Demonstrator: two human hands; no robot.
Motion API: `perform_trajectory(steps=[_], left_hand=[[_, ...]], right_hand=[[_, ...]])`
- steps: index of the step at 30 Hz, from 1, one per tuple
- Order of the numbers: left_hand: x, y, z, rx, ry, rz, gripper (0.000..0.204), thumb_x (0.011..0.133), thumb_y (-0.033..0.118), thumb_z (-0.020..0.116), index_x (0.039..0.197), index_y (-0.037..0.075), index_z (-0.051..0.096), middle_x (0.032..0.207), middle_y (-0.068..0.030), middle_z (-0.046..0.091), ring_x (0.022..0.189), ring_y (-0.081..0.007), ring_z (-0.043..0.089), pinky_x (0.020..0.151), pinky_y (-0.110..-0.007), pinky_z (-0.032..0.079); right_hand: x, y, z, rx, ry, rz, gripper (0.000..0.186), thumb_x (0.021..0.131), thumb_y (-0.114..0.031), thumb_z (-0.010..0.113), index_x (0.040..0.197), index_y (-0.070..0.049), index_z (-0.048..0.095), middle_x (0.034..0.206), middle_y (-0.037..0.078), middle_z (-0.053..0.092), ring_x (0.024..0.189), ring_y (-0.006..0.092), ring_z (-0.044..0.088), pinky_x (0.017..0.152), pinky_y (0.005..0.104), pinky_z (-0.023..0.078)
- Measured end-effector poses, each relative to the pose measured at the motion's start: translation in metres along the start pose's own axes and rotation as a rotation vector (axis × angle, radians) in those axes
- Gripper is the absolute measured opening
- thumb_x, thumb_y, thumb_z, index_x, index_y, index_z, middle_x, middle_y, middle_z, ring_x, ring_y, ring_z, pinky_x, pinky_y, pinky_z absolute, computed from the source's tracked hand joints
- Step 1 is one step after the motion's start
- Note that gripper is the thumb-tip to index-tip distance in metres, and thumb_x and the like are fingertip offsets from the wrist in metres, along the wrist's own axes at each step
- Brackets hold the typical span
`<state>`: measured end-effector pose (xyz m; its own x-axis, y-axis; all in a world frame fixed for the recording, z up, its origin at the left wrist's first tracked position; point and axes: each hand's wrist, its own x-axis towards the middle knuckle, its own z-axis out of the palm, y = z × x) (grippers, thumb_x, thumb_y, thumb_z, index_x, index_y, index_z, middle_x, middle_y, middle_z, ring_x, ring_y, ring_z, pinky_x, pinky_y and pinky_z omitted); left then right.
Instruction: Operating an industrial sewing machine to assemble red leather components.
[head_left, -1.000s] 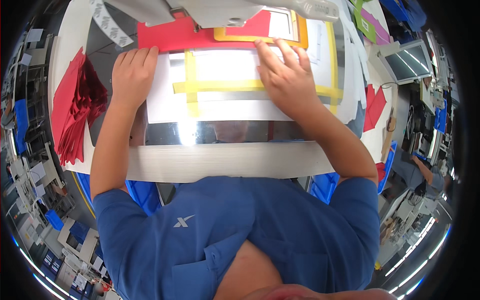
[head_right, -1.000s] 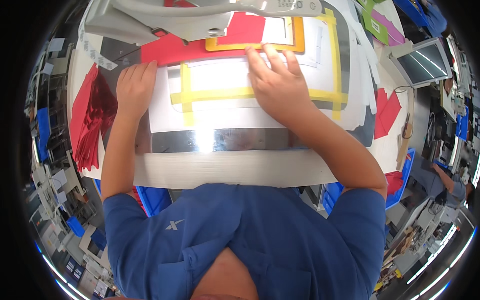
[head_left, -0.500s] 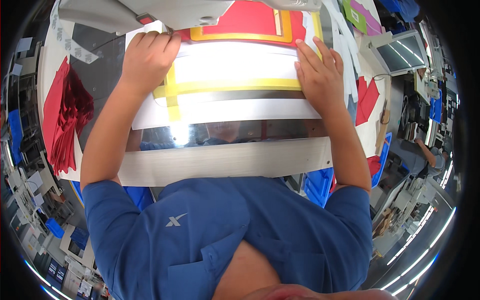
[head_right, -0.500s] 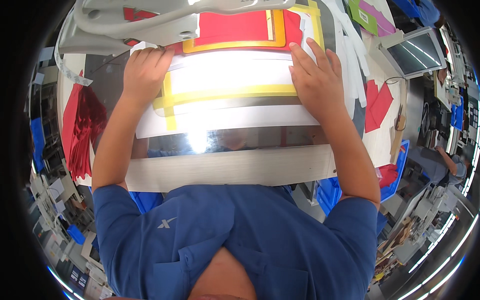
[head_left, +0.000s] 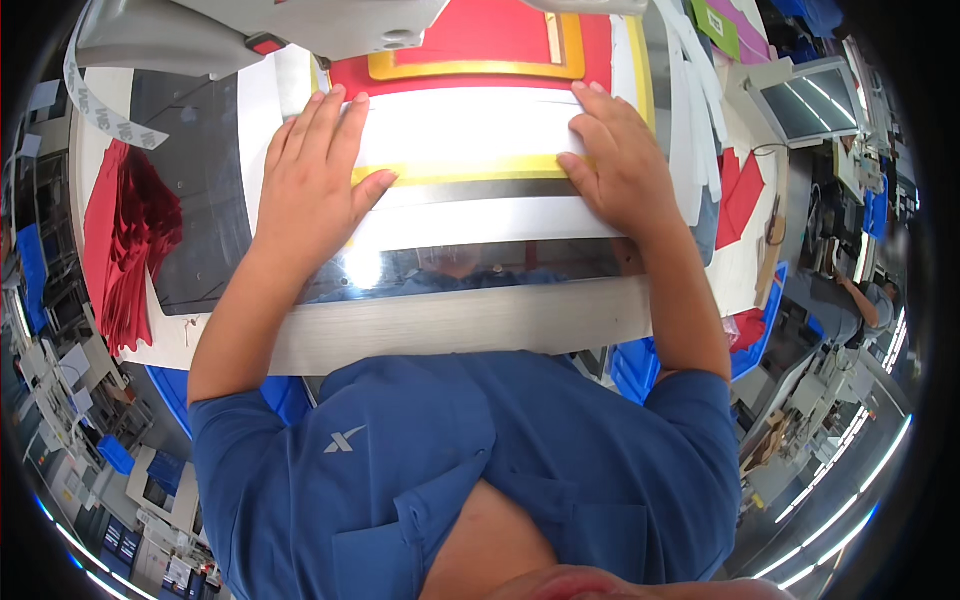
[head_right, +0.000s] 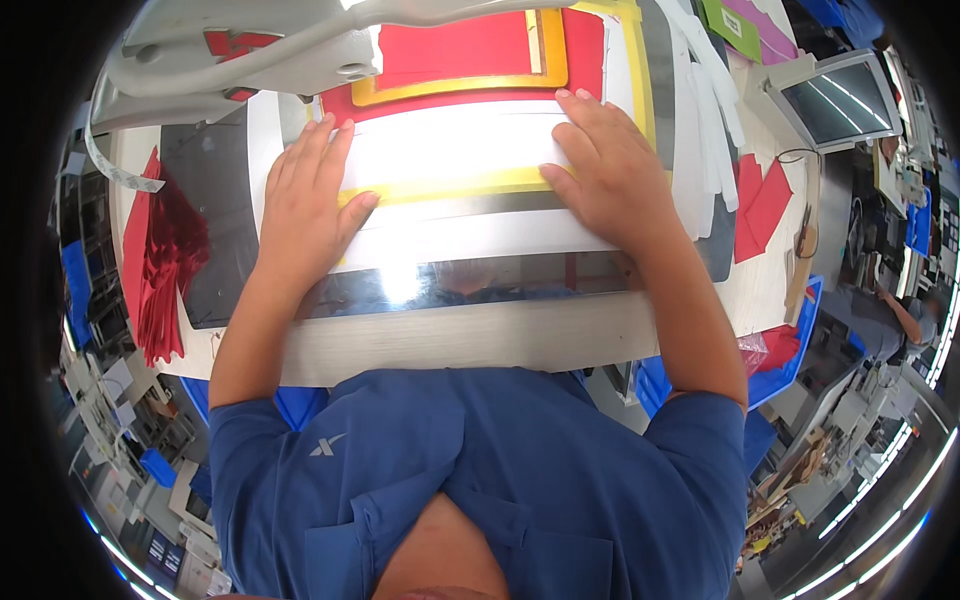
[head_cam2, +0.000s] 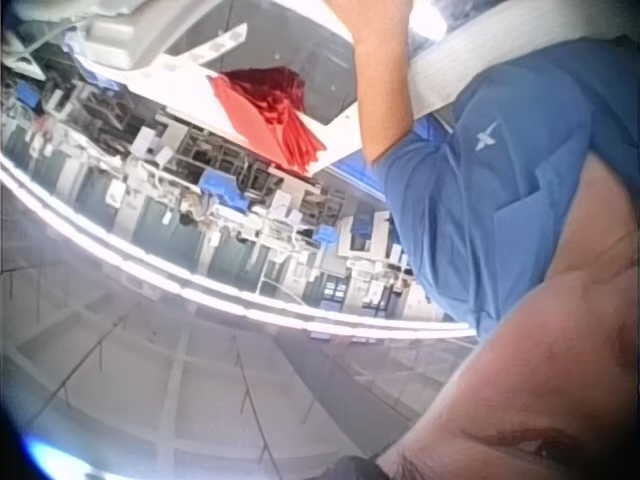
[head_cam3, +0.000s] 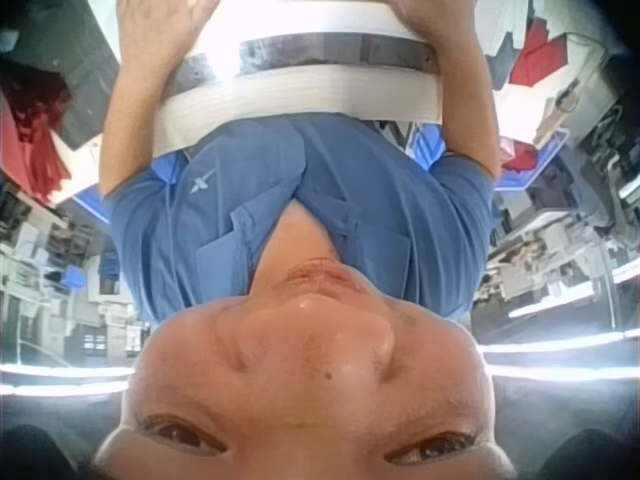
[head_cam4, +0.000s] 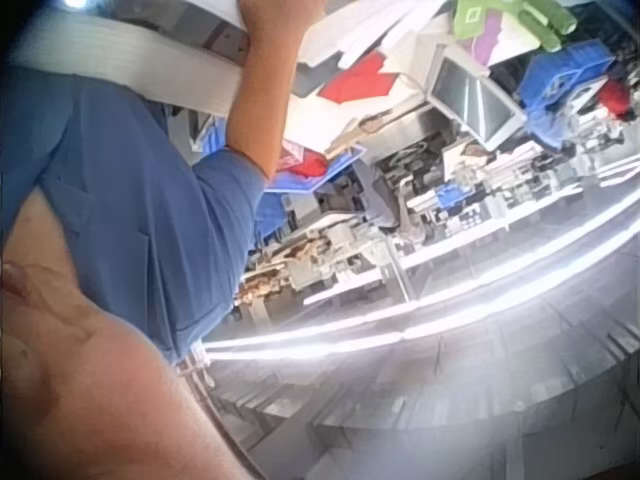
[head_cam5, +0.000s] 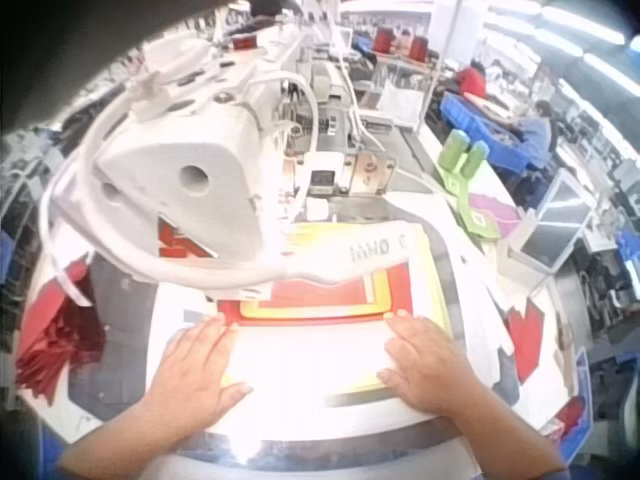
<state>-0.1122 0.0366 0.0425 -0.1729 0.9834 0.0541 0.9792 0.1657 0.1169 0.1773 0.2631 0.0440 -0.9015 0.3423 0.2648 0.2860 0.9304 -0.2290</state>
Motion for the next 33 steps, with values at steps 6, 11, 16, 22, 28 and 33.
perform_trajectory(steps=[6, 11, 16, 22, 28, 33], left_hand=[[-0.004, 0.005, 0.004, -0.043, 0.006, 0.054, 0.079, 0.099, 0.061, 0.063, 0.158, 0.01, 0.051, 0.163, -0.0236, 0.046, 0.152, -0.0398, 0.043, 0.126, -0.056, 0.028], [-0.002, 0.008, 0.004, -0.005, 0.006, 0.079, 0.079, 0.096, 0.06, 0.068, 0.157, 0.011, 0.052, 0.161, -0.0243, 0.047, 0.152, -0.0398, 0.043, 0.126, -0.055, 0.029], [-0.002, 0.013, -0.001, -0.019, 0.018, 0.071, 0.082, 0.09, 0.05, 0.077, 0.156, 0.008, 0.052, 0.16, -0.0256, 0.047, 0.148, -0.0429, 0.045, 0.122, -0.057, 0.033], [-0.002, 0.013, -0.003, 0.053, 0.058, 0.032, 0.088, 0.087, 0.058, 0.079, 0.154, 0.008, 0.055, 0.151, -0.0247, 0.053, 0.144, -0.0417, 0.049, 0.117, -0.054, 0.038], [-0.005, 0.011, -0.001, 0.069, 0.06, -0.043, 0.087, 0.09, 0.061, 0.074, 0.154, 0.005, 0.054, 0.154, -0.0248, 0.052, 0.144, -0.0428, 0.049, 0.116, -0.055, 0.038], [0.001, 0.01, 0.01, -0.098, 0.055, 0.105, 0.085, 0.09, 0.055, 0.077, 0.157, 0.009, 0.052, 0.163, -0.0263, 0.043, 0.151, -0.0409, 0.044, 0.122, -0.055, 0.033]], right_hand=[[-0.007, 0.002, 0.003, 0.025, 0.024, 0.0, 0.033, 0.091, -0.024, 0.079, 0.113, -0.005, 0.063, 0.142, 0.021, 0.066, 0.133, 0.0406, 0.061, 0.116, 0.0526, 0.046], [-0.009, 0.003, 0.003, -0.009, 0.095, 0.035, 0.034, 0.09, -0.025, 0.08, 0.11, -0.005, 0.062, 0.14, 0.021, 0.067, 0.131, 0.0402, 0.062, 0.114, 0.0525, 0.046], [-0.011, 0.002, 0.005, 0.005, 0.1, 0.053, 0.032, 0.09, -0.026, 0.08, 0.107, -0.005, 0.063, 0.138, 0.022, 0.068, 0.13, 0.04, 0.063, 0.114, 0.0526, 0.047], [-0.01, -0.001, 0.005, -0.004, 0.152, 0.052, 0.032, 0.091, -0.027, 0.08, 0.107, -0.004, 0.063, 0.136, 0.022, 0.068, 0.13, 0.0402, 0.064, 0.114, 0.0516, 0.047], [-0.006, -0.002, 0.006, 0.039, 0.098, 0.063, 0.032, 0.09, -0.025, 0.079, 0.107, -0.003, 0.063, 0.138, 0.023, 0.067, 0.131, 0.042, 0.061, 0.114, 0.0521, 0.046], [-0.011, 0.0, 0.005, 0.011, 0.109, 0.049, 0.03, 0.09, -0.02, 0.079, 0.107, -0.002, 0.061, 0.141, 0.024, 0.066, 0.132, 0.0439, 0.06, 0.113, 0.0525, 0.045]])
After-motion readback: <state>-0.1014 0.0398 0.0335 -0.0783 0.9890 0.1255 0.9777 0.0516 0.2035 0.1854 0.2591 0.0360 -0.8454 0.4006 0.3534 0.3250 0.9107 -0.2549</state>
